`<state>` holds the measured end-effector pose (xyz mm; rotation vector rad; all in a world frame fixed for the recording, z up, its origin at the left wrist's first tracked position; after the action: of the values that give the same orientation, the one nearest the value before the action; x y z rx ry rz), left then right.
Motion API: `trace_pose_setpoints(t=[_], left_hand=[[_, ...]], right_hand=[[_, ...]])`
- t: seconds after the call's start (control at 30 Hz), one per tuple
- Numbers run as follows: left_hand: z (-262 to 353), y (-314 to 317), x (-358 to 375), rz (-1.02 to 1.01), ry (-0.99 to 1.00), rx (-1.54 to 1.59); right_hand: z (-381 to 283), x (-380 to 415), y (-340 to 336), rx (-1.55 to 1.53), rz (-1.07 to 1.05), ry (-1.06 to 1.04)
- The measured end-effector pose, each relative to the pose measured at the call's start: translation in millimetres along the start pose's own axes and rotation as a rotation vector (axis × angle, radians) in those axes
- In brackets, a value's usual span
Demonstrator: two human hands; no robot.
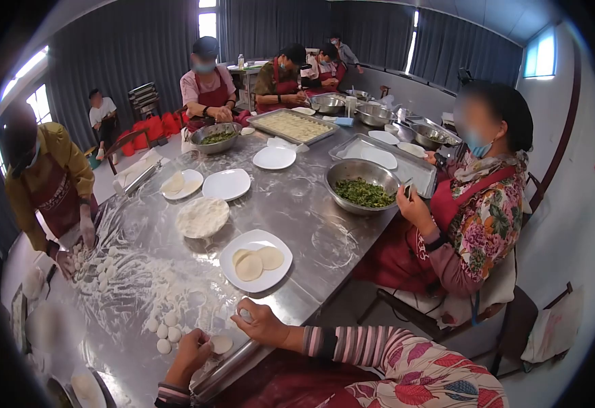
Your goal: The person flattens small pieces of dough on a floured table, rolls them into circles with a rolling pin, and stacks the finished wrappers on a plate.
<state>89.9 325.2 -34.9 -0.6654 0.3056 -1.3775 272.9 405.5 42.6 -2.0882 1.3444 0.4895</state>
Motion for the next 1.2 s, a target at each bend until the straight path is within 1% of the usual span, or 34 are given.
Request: trace_pose_setpoints(t=[0.03, 0.07, 0.13, 0.2, 0.23, 0.3, 0.33, 0.37, 0.4, 0.43, 0.47, 0.5, 0.53, 0.57, 0.6, 0.63, 0.67, 0.7, 0.73, 0.77, 0.8, 0.83, 0.9, 0.93, 1.0, 1.03, 1.1, 1.13, 1.17, 1.2], left_hand=[[-1.9, 1.2, -0.2, -0.002, -0.006, -0.001], [-3.9, 5.1, -0.9, -0.025, -0.01, 0.026], [-2.9, 7.9, -5.1, -0.038, -0.015, 0.045], [22.3, -1.7, -9.7, 0.075, 0.158, -0.212], [26.8, -3.8, -8.2, 0.076, 0.155, -0.212], [27.8, 3.1, -7.0, -0.025, 0.09, -0.153], [25.1, 3.8, -5.5, -0.035, 0.088, -0.212], [23.6, 5.4, -2.6, -0.037, 0.09, -0.204], [15.8, 4.8, 0.2, -0.031, 0.023, -0.1], [11.8, 2.6, 4.6, -0.025, -0.047, 0.002], [15.9, 7.2, 11.1, -0.073, -0.119, 0.112], [15.0, 10.2, 10.1, -0.08, -0.13, 0.113], [19.6, 10.7, 6.1, -0.071, -0.057, 0.034], [25.7, 9.2, 1.0, -0.052, 0.02, -0.046], [26.6, 5.6, -4.8, -0.003, 0.028, -0.154], [23.6, 6.8, -15.1, 0.022, 0.045, -0.192], [14.7, 4.8, -19.4, 0.049, 0.041, -0.225], [19.9, 5.6, -18.6, -0.003, 0.018, -0.213], [29.2, 5.0, -13.1, -0.062, -0.026, -0.204], [43.9, 2.4, -6.3, -0.09, 0.042, -0.257], [40.7, 0.5, -5.4, -0.06, 0.062, -0.225], [32.6, 0.7, -5.3, -0.024, 0.086, -0.199], [16.8, 5.3, 2.3, -0.077, -0.004, 0.038], [13.8, 3.0, 4.0, -0.05, -0.033, 0.05], [27.9, 4.8, 2.9, -0.06, 0.066, -0.074], [31.2, 3.6, -0.8, -0.045, 0.056, -0.075], [31.5, -6.8, -8.0, 0.076, -0.007, -0.167], [38.5, -10.8, -10.0, 0.118, 0.037, -0.176], [38.6, -13.6, -9.9, 0.125, 0.034, -0.178], [36.8, -6.7, -11.5, 0.035, 0.027, -0.184]], right_hand=[[1.5, 2.5, 0.5, -0.015, -0.032, 0.06], [-1.4, -7.7, 6.1, 0.007, 0.037, -0.076], [7.8, -31.0, 29.3, 0.022, 0.03, -0.075], [6.7, -43.3, 38.4, 0.038, 0.017, -0.084], [9.2, -44.6, 40.7, 0.036, 0.008, -0.054], [12.7, -39.3, 37.9, 0.045, -0.005, -0.027], [6.3, -27.3, 25.7, 0.061, 0.027, -0.088], [-5.3, -15.5, 11.6, 0.074, 0.06, -0.145], [-6.4, -3.8, 2.1, 0.03, 0.053, -0.091], [-9.7, -5.1, 1.0, 0.031, 0.049, -0.09], [-9.1, -6.2, -0.1, 0.031, 0.036, -0.054], [-7.1, -4.6, -0.8, 0.028, 0.027, -0.013], [12.1, -11.4, 18.5, 0.089, -0.03, -0.022], [14.8, -21.6, 28.3, 0.079, -0.03, -0.023], [10.1, -35.4, 33.2, 0.09, 0.006, -0.062], [8.4, -44.2, 38.7, 0.092, 0.029, -0.098], [13.2, -47.3, 44.7, 0.129, -0.005, -0.118], [18.6, -44.4, 51.3, 0.157, -0.052, -0.137], [16.0, -39.2, 40.7, 0.075, -0.016, -0.089], [14.8, -30.3, 24.7, -0.007, 0.014, -0.035], [2.6, -17.2, 14.1, 0.128, -0.008, -0.157], [-10.4, -9.4, -6.9, 0.026, 0.059, -0.066], [-15.9, 4.4, -17.6, 0.036, 0.008, 0.061], [-8.9, 1.4, -8.5, 0.013, -0.026, 0.057], [-13.9, -16.2, 2.2, 0.206, 0.047, -0.169], [-12.7, -33.1, 13.2, 0.165, 0.056, -0.099], [6.6, -56.9, 40.4, 0.138, 0.05, -0.033], [6.1, -57.1, 44.1, 0.13, 0.046, -0.035], [7.2, -58.6, 45.6, 0.133, 0.043, -0.027], [8.9, -60.7, 45.3, 0.142, 0.039, -0.022]])
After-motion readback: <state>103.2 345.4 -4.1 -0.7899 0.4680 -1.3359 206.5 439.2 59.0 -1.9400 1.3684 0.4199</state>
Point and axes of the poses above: each hand's wrist, its own x-axis away from the middle knuckle, its own y-axis out of the palm, z = x × y, the point moved 10 cm from there along -x, towards the middle knuckle
